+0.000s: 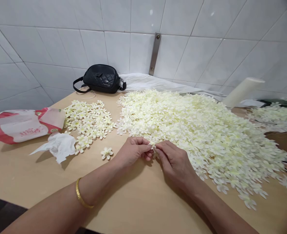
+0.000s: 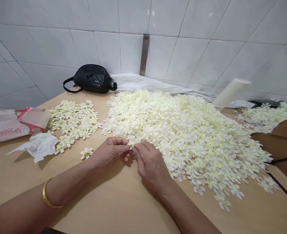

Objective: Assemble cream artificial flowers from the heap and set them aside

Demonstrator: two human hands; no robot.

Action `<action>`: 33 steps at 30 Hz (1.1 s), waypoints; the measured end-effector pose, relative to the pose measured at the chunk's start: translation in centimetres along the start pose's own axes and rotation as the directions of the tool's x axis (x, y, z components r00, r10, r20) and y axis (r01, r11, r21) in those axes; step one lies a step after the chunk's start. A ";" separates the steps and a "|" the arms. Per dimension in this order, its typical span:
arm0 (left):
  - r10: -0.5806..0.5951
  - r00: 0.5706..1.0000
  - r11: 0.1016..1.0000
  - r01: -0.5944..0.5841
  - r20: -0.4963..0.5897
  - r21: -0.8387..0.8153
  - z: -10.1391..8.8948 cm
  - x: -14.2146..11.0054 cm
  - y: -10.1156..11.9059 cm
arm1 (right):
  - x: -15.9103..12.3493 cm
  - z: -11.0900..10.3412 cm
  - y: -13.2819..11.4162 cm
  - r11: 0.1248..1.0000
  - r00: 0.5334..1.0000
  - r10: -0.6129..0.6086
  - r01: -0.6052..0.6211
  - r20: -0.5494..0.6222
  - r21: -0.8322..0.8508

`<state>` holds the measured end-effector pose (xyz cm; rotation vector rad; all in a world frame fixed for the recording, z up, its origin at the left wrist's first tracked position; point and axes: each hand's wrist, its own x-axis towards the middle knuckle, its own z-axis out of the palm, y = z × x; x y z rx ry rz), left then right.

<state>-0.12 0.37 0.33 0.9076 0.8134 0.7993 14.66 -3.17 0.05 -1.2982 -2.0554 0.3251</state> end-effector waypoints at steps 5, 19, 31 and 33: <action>-0.015 0.998 1.000 0.015 -0.060 -0.003 0.2 0.0 0.1 | 0.1 -0.2 -0.2 0.997 0.998 0.058 -0.058 0.004 0.051; -0.022 0.991 0.998 0.014 -0.133 -0.065 0.0 0.1 0.3 | 2.5 -6.4 3.0 0.948 0.910 0.162 -0.251 -0.381 -0.196; -0.018 0.997 0.995 0.010 -0.078 -0.101 0.0 -0.1 0.3 | 2.2 -2.7 -1.3 0.992 0.993 -0.027 0.013 -0.115 -0.123; -0.019 0.999 0.994 0.013 -0.048 -0.112 0.0 -0.2 0.2 | 1.4 -1.2 -1.7 0.998 0.998 -0.014 0.011 -0.056 -0.058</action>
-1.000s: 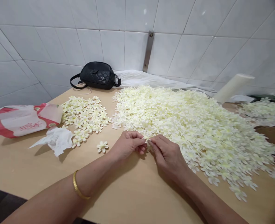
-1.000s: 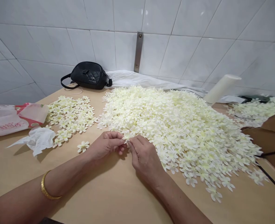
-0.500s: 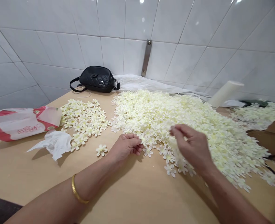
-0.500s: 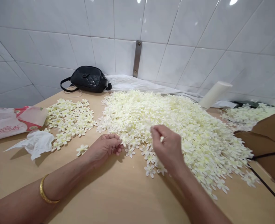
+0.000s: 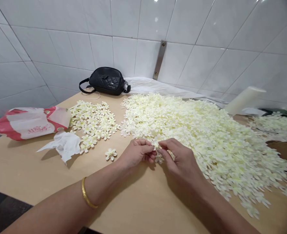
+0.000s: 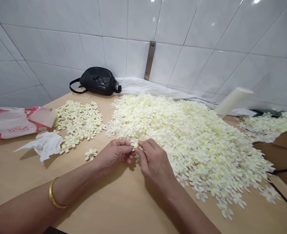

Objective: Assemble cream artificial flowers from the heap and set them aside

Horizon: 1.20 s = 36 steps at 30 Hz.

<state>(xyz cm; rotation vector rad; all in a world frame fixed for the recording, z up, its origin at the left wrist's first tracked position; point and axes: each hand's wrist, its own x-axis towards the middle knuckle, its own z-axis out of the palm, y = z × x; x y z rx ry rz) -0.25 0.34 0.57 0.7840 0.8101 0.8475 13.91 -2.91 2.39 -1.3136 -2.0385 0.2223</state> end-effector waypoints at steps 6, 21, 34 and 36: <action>-0.012 0.998 0.999 0.014 0.064 -0.042 0.0 0.0 0.0 | -0.5 0.9 1.2 0.999 0.997 0.032 -0.032 0.067 0.008; -0.046 0.998 0.999 0.045 0.046 0.006 0.1 0.1 -0.1 | -1.0 1.4 1.9 0.998 0.994 0.025 -0.020 0.102 -0.052; -0.019 1.000 0.999 0.019 0.008 0.051 0.1 0.2 -0.2 | -0.9 1.2 1.5 0.990 0.992 0.092 -0.100 0.083 0.103; -0.017 1.000 0.999 0.017 -0.003 0.043 0.2 0.2 -0.2 | -0.8 1.2 1.4 0.979 0.987 0.133 -0.145 0.091 0.145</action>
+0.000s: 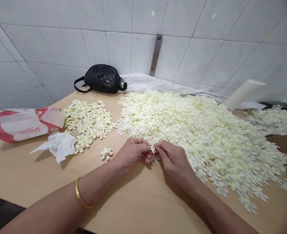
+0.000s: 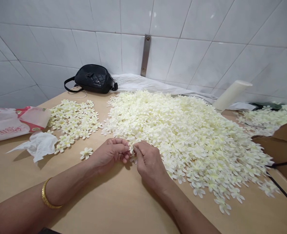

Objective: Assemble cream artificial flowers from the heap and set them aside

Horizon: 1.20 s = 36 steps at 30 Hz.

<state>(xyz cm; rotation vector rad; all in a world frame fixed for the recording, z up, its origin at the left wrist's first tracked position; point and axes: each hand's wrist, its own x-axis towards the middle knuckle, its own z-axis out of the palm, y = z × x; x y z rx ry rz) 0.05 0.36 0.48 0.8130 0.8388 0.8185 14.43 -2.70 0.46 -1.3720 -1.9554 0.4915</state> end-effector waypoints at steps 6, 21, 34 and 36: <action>-0.001 1.000 1.000 0.001 -0.010 -0.017 0.1 0.0 0.0 | 0.2 -0.1 0.0 0.991 0.996 0.094 -0.093 -0.006 0.091; 0.008 0.998 0.997 -0.013 -0.067 -0.079 -0.2 0.1 0.4 | 5.0 -9.9 4.9 0.733 0.870 -0.125 -0.244 -0.478 -0.635; -0.015 1.000 0.989 0.014 -0.005 -0.145 -0.2 0.0 0.2 | -0.3 0.6 -0.7 0.943 0.959 -0.269 0.244 -0.085 -0.228; -0.008 1.000 0.987 0.012 0.027 -0.158 -0.3 0.0 0.1 | -0.2 0.5 -0.3 0.957 0.968 -0.240 0.222 -0.079 -0.189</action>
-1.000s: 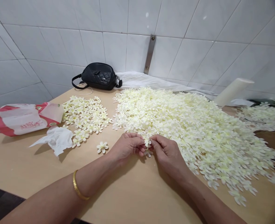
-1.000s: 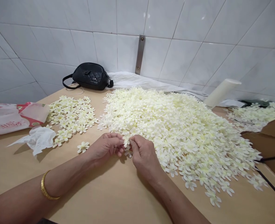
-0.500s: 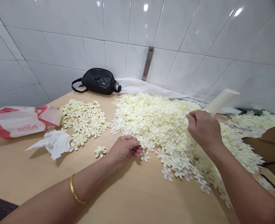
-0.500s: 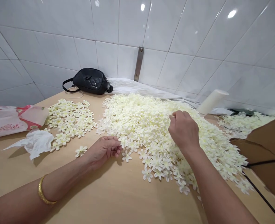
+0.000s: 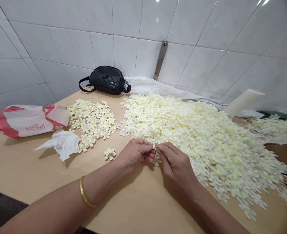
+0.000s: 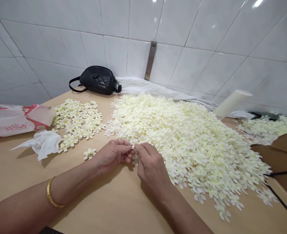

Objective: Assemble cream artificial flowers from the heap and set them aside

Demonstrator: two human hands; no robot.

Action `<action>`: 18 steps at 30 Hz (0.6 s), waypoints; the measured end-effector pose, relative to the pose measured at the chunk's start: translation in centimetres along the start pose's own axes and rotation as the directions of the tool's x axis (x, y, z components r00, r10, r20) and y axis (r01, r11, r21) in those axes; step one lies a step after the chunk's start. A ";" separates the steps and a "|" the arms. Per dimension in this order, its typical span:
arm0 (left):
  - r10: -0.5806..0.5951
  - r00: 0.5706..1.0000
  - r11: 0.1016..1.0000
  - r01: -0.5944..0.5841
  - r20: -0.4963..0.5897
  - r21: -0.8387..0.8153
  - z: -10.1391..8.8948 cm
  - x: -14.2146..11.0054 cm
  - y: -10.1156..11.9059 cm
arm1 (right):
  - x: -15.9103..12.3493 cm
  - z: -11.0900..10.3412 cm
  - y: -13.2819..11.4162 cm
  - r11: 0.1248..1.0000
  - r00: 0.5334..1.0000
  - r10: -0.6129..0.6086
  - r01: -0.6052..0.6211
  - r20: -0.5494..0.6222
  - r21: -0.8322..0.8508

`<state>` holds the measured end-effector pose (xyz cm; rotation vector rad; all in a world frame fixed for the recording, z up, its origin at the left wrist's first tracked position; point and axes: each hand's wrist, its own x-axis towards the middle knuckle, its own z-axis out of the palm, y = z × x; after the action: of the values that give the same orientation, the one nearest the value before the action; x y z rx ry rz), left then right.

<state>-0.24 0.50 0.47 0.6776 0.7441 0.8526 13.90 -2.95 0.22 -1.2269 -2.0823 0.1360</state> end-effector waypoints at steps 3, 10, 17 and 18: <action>0.009 1.000 1.000 -0.009 0.017 0.010 0.0 0.0 0.0 | 0.1 -0.3 0.2 0.994 0.999 0.042 -0.041 -0.005 0.100; 0.043 0.998 0.996 -0.046 0.040 0.081 0.0 -0.1 -0.1 | -0.1 -0.6 0.4 0.966 0.993 0.116 -0.115 0.012 0.233; 0.073 0.996 0.985 -0.081 0.056 0.150 -0.3 0.1 -0.3 | -0.1 -0.2 0.7 0.984 0.999 0.040 -0.039 -0.003 0.173; 0.070 0.996 0.984 -0.077 0.050 0.160 -0.3 0.1 -0.3 | -0.2 -0.2 0.7 0.987 1.000 0.029 -0.028 -0.002 0.157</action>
<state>-0.31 0.53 0.06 0.8706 0.7579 0.8483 14.59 -2.70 -0.05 -1.1608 -2.0096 0.3044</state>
